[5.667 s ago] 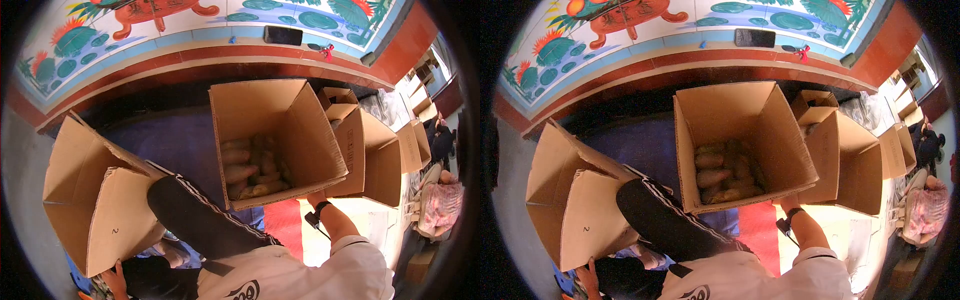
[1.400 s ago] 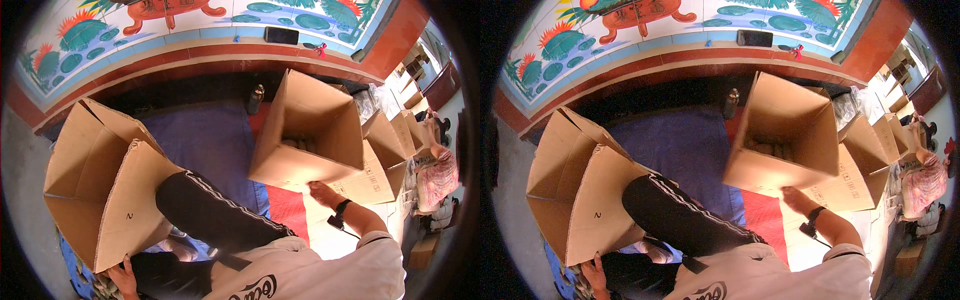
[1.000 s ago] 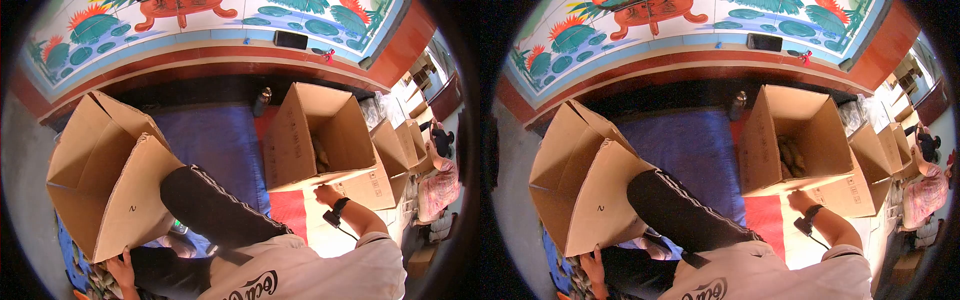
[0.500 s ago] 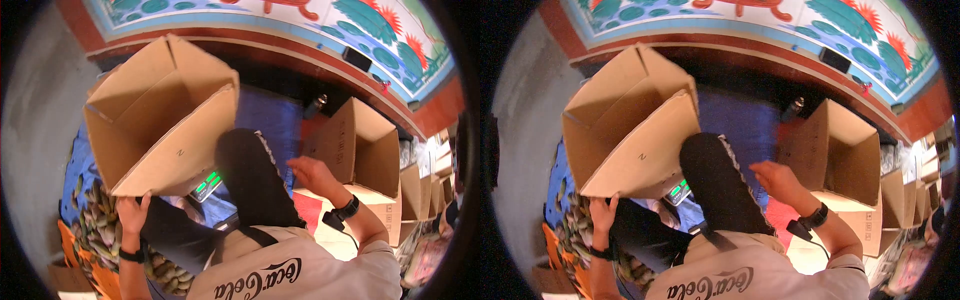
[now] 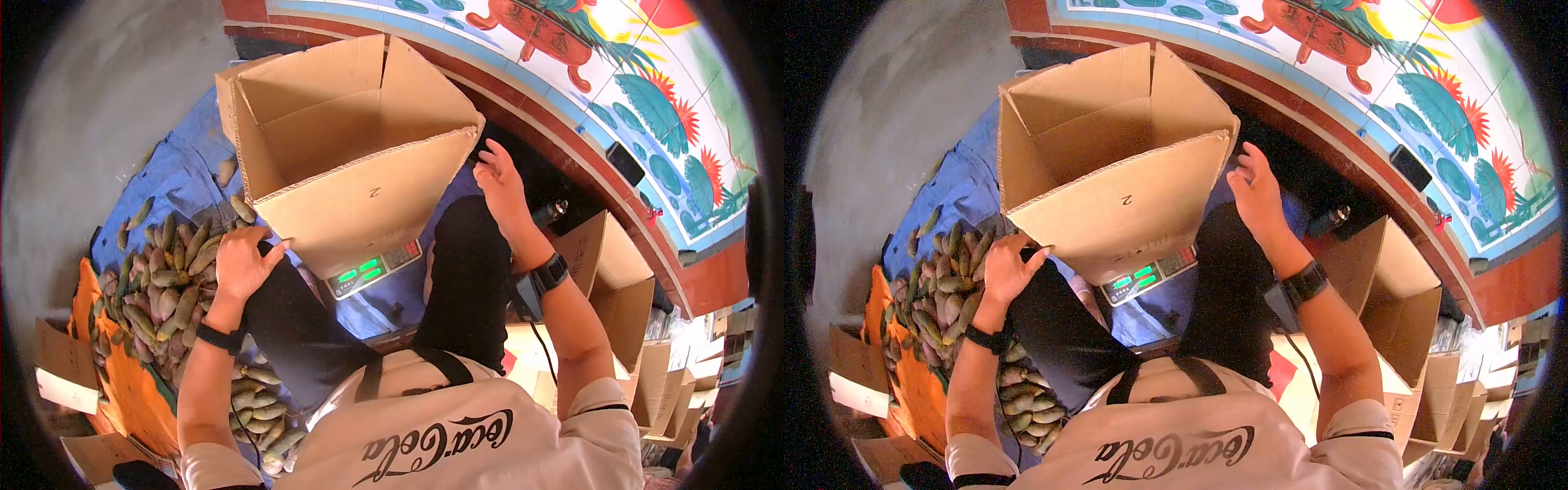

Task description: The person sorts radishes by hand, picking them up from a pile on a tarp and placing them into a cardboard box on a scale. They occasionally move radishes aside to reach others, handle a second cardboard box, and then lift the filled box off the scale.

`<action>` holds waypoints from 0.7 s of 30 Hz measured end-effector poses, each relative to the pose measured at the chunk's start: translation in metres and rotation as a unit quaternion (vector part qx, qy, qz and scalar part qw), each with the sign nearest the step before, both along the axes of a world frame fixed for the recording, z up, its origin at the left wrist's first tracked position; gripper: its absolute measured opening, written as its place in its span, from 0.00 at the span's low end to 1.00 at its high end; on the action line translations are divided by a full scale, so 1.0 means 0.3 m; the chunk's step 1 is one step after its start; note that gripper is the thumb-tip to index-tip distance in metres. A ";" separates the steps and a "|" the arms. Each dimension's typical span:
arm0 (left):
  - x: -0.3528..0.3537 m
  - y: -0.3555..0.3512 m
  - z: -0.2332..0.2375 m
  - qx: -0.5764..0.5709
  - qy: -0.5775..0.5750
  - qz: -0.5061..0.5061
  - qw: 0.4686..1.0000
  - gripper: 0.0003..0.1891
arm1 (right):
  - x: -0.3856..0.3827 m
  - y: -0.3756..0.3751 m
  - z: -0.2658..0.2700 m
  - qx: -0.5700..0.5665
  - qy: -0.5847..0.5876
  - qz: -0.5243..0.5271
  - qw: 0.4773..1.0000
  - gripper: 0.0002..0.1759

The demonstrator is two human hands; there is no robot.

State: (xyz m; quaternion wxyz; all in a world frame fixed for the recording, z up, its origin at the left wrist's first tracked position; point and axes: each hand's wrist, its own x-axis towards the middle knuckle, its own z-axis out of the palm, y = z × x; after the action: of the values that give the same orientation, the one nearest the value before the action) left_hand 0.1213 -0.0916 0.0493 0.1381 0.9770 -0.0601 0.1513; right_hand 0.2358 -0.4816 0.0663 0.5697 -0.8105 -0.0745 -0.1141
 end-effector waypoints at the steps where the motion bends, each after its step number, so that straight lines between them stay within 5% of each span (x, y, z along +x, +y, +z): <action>1: 0.001 0.001 0.001 -0.002 -0.001 0.004 1.000 0.24 | 0.009 0.011 0.006 -0.002 -0.001 0.004 1.000 0.30; 6: 0.017 -0.007 0.019 0.000 0.057 0.019 0.998 0.25 | 0.068 0.037 -0.023 0.081 0.068 -0.035 0.994 0.32; 11: 0.041 0.010 -0.008 0.030 0.028 -0.008 0.999 0.27 | 0.109 0.037 -0.123 0.142 0.113 0.055 0.982 0.28; 21: 0.088 -0.025 -0.003 0.047 0.083 -0.013 0.995 0.34 | 0.117 -0.010 -0.217 -0.083 0.037 0.101 0.991 0.17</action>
State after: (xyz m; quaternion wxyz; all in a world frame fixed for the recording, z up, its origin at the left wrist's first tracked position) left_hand 0.1478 -0.0992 0.0484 0.0986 0.9907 -0.0680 0.0651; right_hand 0.2708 -0.4846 0.0012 0.5111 -0.8471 -0.1444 -0.0192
